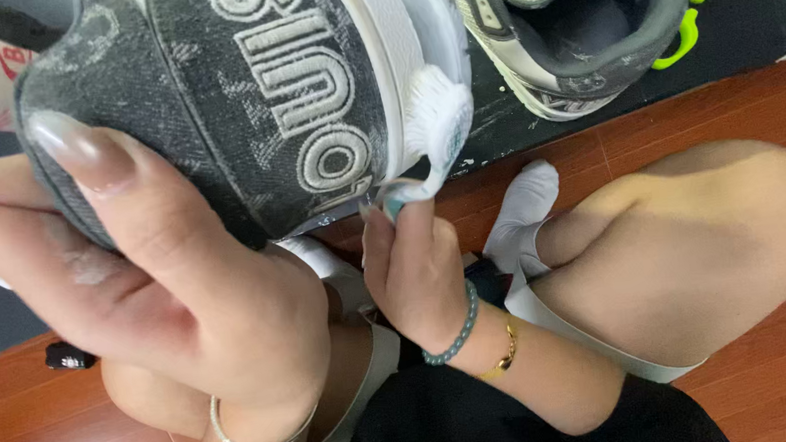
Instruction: The person cleans a white and grey sneaker using a toothbrush and a white cleaning liquid. They apply the liquid to the brush and scrub various parts of the shoe, including the sole, sides, and mesh upper, while sitting on the floor.
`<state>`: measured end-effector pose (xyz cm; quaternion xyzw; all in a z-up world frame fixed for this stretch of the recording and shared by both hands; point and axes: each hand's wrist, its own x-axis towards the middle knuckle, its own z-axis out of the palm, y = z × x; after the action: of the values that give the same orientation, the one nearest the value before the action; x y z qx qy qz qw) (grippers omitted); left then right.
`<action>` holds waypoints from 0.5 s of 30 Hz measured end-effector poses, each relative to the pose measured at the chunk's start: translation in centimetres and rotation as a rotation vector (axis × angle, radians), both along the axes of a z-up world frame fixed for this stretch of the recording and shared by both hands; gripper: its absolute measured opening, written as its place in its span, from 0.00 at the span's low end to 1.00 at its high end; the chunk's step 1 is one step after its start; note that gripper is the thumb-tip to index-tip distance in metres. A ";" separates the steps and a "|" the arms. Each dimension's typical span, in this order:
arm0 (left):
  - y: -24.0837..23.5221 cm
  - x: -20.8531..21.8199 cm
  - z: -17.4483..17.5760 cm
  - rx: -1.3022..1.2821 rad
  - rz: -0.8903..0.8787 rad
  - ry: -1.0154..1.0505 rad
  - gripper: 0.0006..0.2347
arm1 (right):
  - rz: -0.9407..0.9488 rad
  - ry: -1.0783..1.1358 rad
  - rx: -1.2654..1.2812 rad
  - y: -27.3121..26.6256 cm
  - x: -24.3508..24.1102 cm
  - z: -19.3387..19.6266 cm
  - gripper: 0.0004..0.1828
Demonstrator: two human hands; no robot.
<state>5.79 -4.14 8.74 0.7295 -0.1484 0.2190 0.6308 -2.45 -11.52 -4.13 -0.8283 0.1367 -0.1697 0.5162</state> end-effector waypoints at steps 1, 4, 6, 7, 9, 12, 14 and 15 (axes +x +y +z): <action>0.1 -0.1 0.0 0.004 0.002 0.009 0.16 | 0.020 -0.046 -0.071 0.2 -0.3 -0.2 0.08; 0.1 0.1 0.3 -0.006 0.020 0.009 0.16 | 0.037 -0.106 -0.194 0.7 -0.8 -1.7 0.09; -0.1 0.1 0.5 -0.014 0.027 0.003 0.16 | -0.003 -0.012 -0.139 1.1 -1.0 -2.5 0.09; -0.1 0.0 0.5 -0.014 0.029 0.005 0.16 | 0.020 -0.014 -0.151 0.8 -1.4 -2.6 0.09; -0.1 -0.3 0.5 -0.007 0.041 0.021 0.16 | 0.068 -0.013 -0.171 -0.4 -3.1 -2.2 0.07; 0.0 -0.6 0.3 0.010 0.081 0.048 0.16 | 0.159 -0.099 -0.131 -2.3 -5.0 -1.1 0.05; 0.2 -1.1 0.5 0.029 0.122 0.070 0.16 | 0.140 -0.177 -0.230 -3.3 -5.8 -0.5 0.07; 0.6 -1.3 0.5 0.053 0.149 0.102 0.16 | 0.133 -0.214 -0.277 -3.7 -6.3 -0.3 0.08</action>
<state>4.44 -3.57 9.24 0.7651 -0.0671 0.2237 0.6001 -8.76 -15.24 -4.43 -0.8758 0.0011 -0.2397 0.4189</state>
